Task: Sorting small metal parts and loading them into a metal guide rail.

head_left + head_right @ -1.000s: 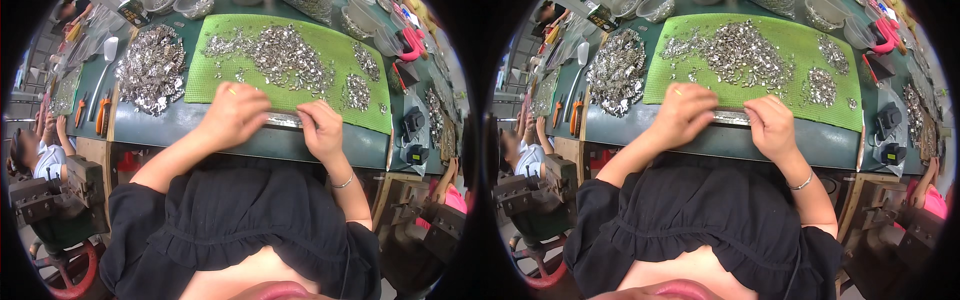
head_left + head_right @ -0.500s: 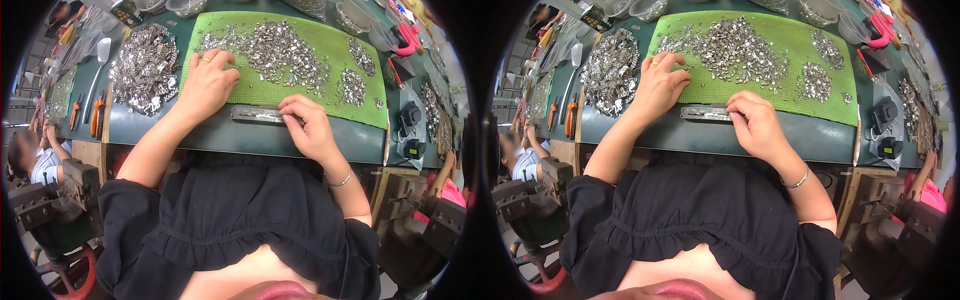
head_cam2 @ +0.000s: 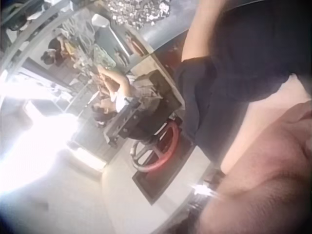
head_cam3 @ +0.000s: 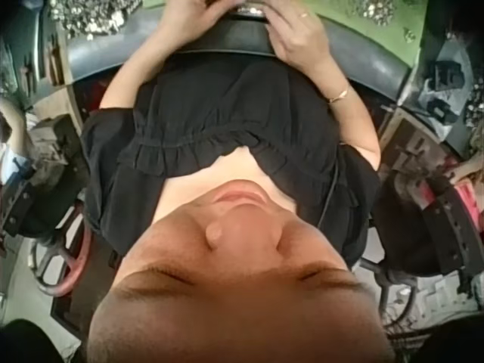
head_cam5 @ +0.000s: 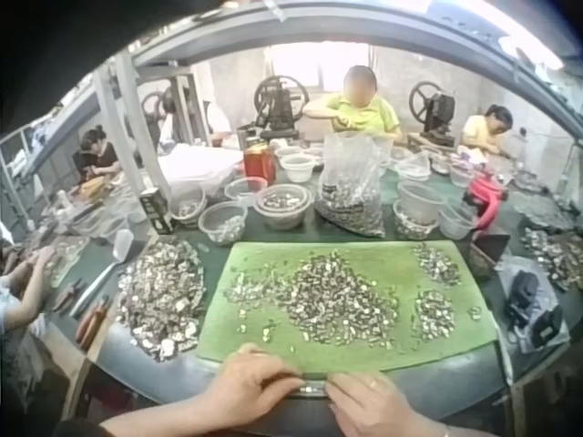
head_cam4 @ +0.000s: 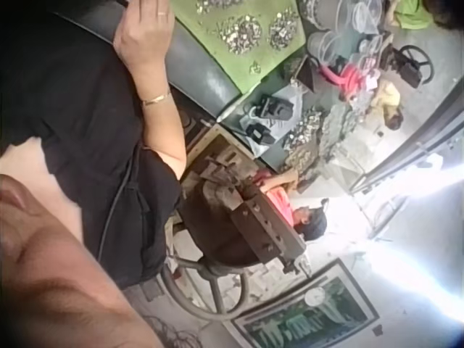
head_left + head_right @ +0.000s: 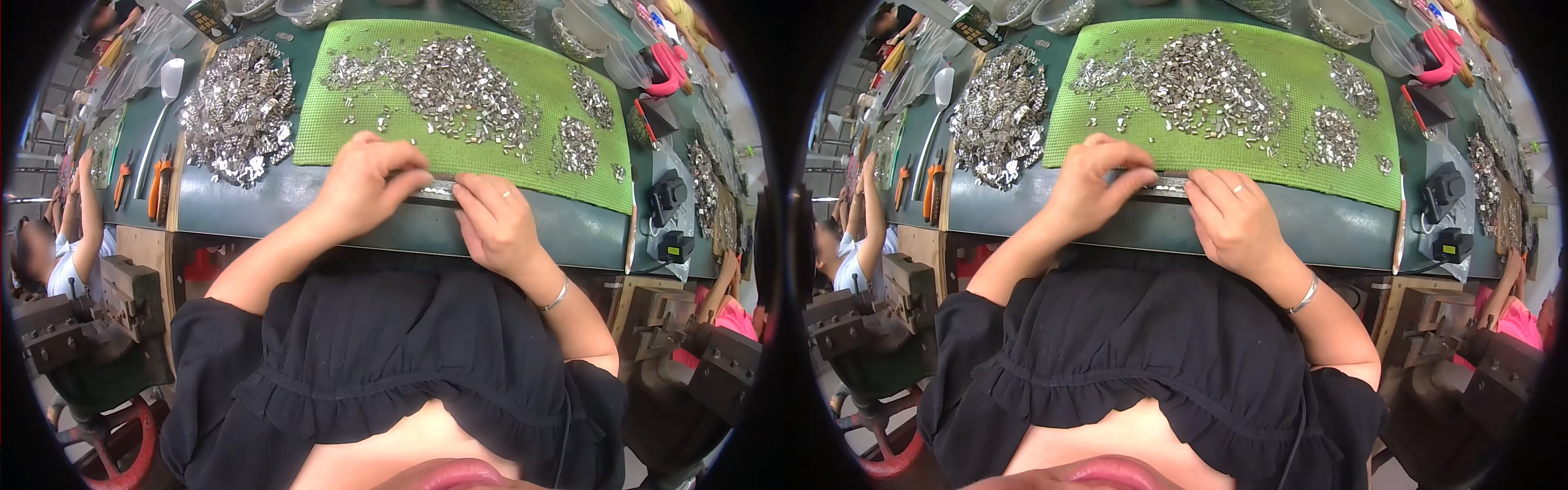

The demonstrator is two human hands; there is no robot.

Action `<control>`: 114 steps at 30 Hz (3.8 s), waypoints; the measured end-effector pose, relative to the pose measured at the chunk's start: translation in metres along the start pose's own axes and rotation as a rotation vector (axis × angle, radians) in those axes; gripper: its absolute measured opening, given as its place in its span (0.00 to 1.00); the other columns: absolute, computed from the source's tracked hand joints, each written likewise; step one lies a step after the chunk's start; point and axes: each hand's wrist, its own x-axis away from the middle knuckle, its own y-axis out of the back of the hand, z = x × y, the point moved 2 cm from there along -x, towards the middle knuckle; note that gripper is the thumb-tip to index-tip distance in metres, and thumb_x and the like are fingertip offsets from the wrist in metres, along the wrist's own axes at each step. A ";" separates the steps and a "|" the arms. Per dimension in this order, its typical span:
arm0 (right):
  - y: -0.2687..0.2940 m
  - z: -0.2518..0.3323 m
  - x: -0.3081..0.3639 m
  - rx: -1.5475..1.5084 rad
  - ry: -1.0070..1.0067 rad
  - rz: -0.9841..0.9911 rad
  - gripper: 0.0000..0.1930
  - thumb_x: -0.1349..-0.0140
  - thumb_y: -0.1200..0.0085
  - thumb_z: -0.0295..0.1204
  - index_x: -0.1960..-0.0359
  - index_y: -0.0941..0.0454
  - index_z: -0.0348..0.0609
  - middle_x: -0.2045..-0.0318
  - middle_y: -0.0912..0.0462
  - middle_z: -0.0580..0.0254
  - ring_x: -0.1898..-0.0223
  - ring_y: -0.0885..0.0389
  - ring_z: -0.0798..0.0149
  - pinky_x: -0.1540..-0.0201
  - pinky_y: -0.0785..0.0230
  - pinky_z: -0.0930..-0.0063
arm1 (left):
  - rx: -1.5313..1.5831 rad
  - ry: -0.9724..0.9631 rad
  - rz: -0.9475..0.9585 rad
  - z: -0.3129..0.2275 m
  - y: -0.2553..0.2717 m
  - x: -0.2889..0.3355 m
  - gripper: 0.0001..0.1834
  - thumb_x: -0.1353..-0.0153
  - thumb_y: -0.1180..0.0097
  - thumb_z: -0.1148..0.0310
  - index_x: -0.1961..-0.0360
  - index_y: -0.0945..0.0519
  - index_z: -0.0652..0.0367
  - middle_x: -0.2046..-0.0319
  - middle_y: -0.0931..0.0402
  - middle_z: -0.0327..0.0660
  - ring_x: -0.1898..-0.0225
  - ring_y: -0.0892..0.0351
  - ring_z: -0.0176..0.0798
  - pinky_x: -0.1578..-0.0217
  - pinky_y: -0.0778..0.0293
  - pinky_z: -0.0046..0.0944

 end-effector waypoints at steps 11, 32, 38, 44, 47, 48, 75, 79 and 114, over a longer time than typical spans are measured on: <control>-0.022 -0.055 -0.083 0.006 0.081 0.053 0.08 0.47 0.40 0.23 0.64 0.17 0.45 0.67 0.22 0.61 0.61 0.25 0.53 0.57 0.33 0.60 | -0.081 -0.165 -0.115 -0.006 -0.040 0.012 0.04 0.45 0.35 0.73 0.68 0.16 0.57 0.62 0.17 0.35 0.60 0.20 0.40 0.56 0.32 0.41; 0.012 -0.050 -0.079 -0.422 -0.314 -0.041 0.05 0.46 0.46 0.19 0.68 0.19 0.35 0.79 0.20 0.54 0.77 0.20 0.63 0.71 0.28 0.68 | 0.015 -0.084 -0.038 -0.006 -0.037 0.010 0.04 0.44 0.39 0.77 0.66 0.19 0.60 0.63 0.17 0.40 0.62 0.19 0.45 0.59 0.30 0.41; 0.039 -0.045 -0.020 -0.413 -0.421 -0.100 0.05 0.42 0.41 0.21 0.66 0.16 0.34 0.71 0.14 0.53 0.69 0.15 0.60 0.65 0.25 0.71 | -0.041 -0.146 -0.086 -0.007 -0.040 0.009 0.05 0.46 0.38 0.78 0.67 0.20 0.59 0.63 0.18 0.38 0.65 0.20 0.44 0.61 0.31 0.41; 0.045 -0.025 0.003 -0.421 -0.352 -0.102 0.04 0.43 0.39 0.17 0.66 0.16 0.32 0.72 0.12 0.56 0.71 0.13 0.66 0.67 0.23 0.78 | -0.121 -0.217 -0.162 -0.008 -0.044 0.014 0.08 0.49 0.36 0.78 0.67 0.19 0.58 0.63 0.18 0.37 0.65 0.21 0.42 0.63 0.32 0.40; 0.038 -0.021 -0.001 -0.480 -0.371 -0.098 0.04 0.44 0.39 0.17 0.67 0.16 0.34 0.73 0.13 0.56 0.74 0.15 0.66 0.69 0.25 0.77 | -0.170 -0.245 -0.114 -0.008 -0.039 0.016 0.10 0.50 0.35 0.77 0.65 0.18 0.58 0.61 0.18 0.38 0.63 0.19 0.41 0.61 0.31 0.41; 0.033 -0.020 -0.005 -0.462 -0.360 -0.092 0.04 0.45 0.38 0.17 0.68 0.17 0.34 0.75 0.15 0.56 0.74 0.17 0.62 0.70 0.27 0.73 | -0.219 -0.283 -0.089 -0.008 -0.037 0.016 0.11 0.50 0.34 0.75 0.63 0.18 0.58 0.59 0.18 0.38 0.63 0.19 0.40 0.60 0.32 0.41; 0.009 0.005 0.005 0.108 0.060 0.108 0.25 0.52 0.35 0.27 0.48 0.22 0.43 0.53 0.22 0.53 0.56 0.22 0.52 0.55 0.31 0.61 | -0.091 -0.169 -0.062 -0.001 -0.030 0.034 0.25 0.48 0.34 0.71 0.46 0.24 0.57 0.54 0.20 0.41 0.52 0.22 0.44 0.49 0.36 0.45; 0.022 0.003 0.013 0.124 -0.032 0.149 0.34 0.52 0.32 0.31 0.40 0.28 0.43 0.48 0.24 0.50 0.50 0.24 0.48 0.49 0.31 0.61 | -0.045 -0.159 -0.025 0.000 -0.027 0.032 0.26 0.47 0.34 0.70 0.46 0.24 0.57 0.53 0.21 0.43 0.51 0.23 0.46 0.48 0.36 0.44; 0.209 0.072 0.304 -0.069 -1.042 -1.275 0.21 0.43 0.39 0.12 0.47 0.29 0.31 0.58 0.20 0.60 0.58 0.18 0.70 0.54 0.25 0.79 | 0.310 -0.945 0.823 -0.296 -0.332 -0.202 0.23 0.46 0.32 0.57 0.54 0.21 0.59 0.71 0.20 0.50 0.65 0.19 0.55 0.64 0.26 0.50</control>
